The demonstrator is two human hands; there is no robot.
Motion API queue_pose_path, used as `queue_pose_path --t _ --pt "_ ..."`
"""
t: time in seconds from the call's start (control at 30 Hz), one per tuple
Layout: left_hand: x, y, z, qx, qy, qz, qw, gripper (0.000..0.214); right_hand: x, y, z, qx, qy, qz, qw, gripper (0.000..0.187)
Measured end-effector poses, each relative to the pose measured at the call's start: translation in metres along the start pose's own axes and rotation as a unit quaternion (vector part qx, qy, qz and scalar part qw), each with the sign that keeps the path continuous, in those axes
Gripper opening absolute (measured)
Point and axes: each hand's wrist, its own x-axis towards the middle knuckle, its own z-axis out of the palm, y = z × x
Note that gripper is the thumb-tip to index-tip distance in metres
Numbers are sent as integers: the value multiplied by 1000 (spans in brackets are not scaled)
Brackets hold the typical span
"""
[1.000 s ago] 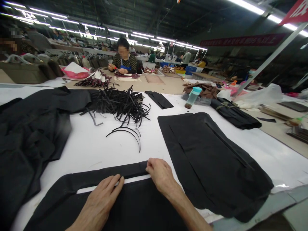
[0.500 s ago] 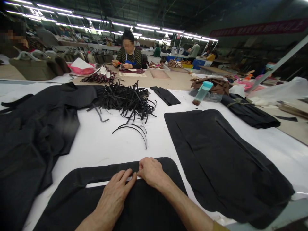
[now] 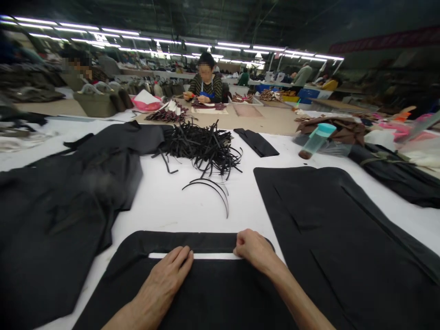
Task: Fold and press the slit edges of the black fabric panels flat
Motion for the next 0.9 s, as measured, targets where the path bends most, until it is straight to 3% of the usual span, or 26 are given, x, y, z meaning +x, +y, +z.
queue_pose_path --t 0.2,0.3,0.4,0.5,0.63,0.77,0.9 --pt "-2 -1 -18 -37 0 -38 999 38 8 10 10 -32 -3 -13 999 17" --pt "-11 -7 -21 -52 9 -54 997 41 1 6 11 -85 32 -12 996 22" --pt "-30 -18 -13 -15 50 -49 997 50 -11 -4 11 -159 78 1 984 16" --pt "-50 -28 0 62 116 -51 990 45 -19 -12 10 -203 109 -52 972 9" --pt "-62 -39 13 105 192 -51 974 38 -19 -15 3 -203 136 -122 962 31" --pt "-58 -48 17 157 198 -5 968 42 -11 -11 -6 -152 111 -131 973 35" --pt "-54 -51 19 187 190 4 964 45 -6 -6 -10 -114 91 -123 982 22"
